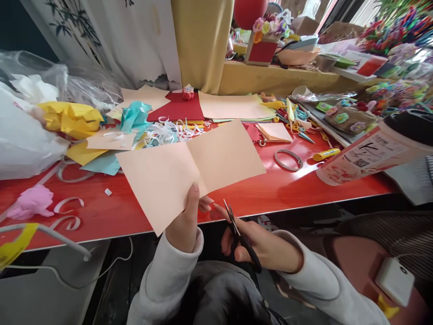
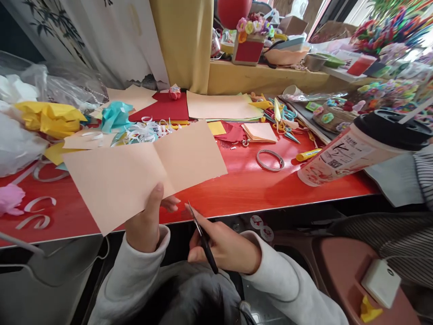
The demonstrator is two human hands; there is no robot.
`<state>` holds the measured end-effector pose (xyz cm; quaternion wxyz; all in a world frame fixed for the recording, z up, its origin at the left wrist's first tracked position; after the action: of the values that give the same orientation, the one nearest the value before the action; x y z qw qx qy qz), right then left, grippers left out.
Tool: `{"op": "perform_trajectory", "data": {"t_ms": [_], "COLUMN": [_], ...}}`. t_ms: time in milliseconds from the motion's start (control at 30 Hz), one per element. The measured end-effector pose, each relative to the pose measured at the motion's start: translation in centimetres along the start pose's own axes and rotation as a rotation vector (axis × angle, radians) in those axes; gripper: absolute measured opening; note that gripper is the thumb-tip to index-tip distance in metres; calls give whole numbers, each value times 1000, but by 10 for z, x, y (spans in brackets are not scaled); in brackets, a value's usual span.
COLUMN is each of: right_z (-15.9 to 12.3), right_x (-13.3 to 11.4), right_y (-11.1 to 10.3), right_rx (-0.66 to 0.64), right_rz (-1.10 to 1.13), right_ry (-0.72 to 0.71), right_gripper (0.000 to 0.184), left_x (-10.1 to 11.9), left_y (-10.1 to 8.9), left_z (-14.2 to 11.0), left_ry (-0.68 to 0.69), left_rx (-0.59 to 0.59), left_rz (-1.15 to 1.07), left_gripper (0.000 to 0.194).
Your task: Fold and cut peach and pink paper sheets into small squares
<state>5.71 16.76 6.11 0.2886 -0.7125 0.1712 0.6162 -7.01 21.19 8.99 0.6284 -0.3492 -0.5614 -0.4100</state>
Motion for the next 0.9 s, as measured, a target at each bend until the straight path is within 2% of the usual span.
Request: {"op": "perform_trajectory", "data": {"t_ms": [167, 233, 333, 367, 533, 733, 900], "right_z": [7, 8, 10, 10, 10, 12, 16], "right_x": [-4, -13, -20, -19, -7, -16, -18], "right_y": [-12, -16, -24, -26, -24, -21, -21], "right_rx": [78, 121, 222, 247, 309, 311, 342], "right_rz": [-146, -193, -181, -136, 90, 160, 272], "right_ry": [26, -11, -17, 3, 71, 18, -2], "right_gripper": [84, 68, 34, 30, 40, 37, 32], "left_x": [0, 2, 1, 1, 3, 4, -3], "left_y": [-5, -5, -3, -2, 0, -4, 3], "left_z": [-1, -3, -7, -9, -14, -19, -26], "left_ry": [-67, -72, -95, -104, -116, -131, -166], "left_rx": [22, 24, 23, 20, 35, 98, 28], "left_rz": [-59, -92, -143, -154, -159, -177, -143], "left_gripper": [39, 40, 37, 35, 41, 44, 46]}}
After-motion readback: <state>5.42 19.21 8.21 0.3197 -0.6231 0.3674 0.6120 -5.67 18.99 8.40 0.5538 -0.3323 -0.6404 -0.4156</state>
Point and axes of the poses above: each hand's wrist, its own z-axis towards the middle knuckle, its own y-axis out of the palm, x = y × z, the point moved 10 cm from there along z, towards the middle knuckle
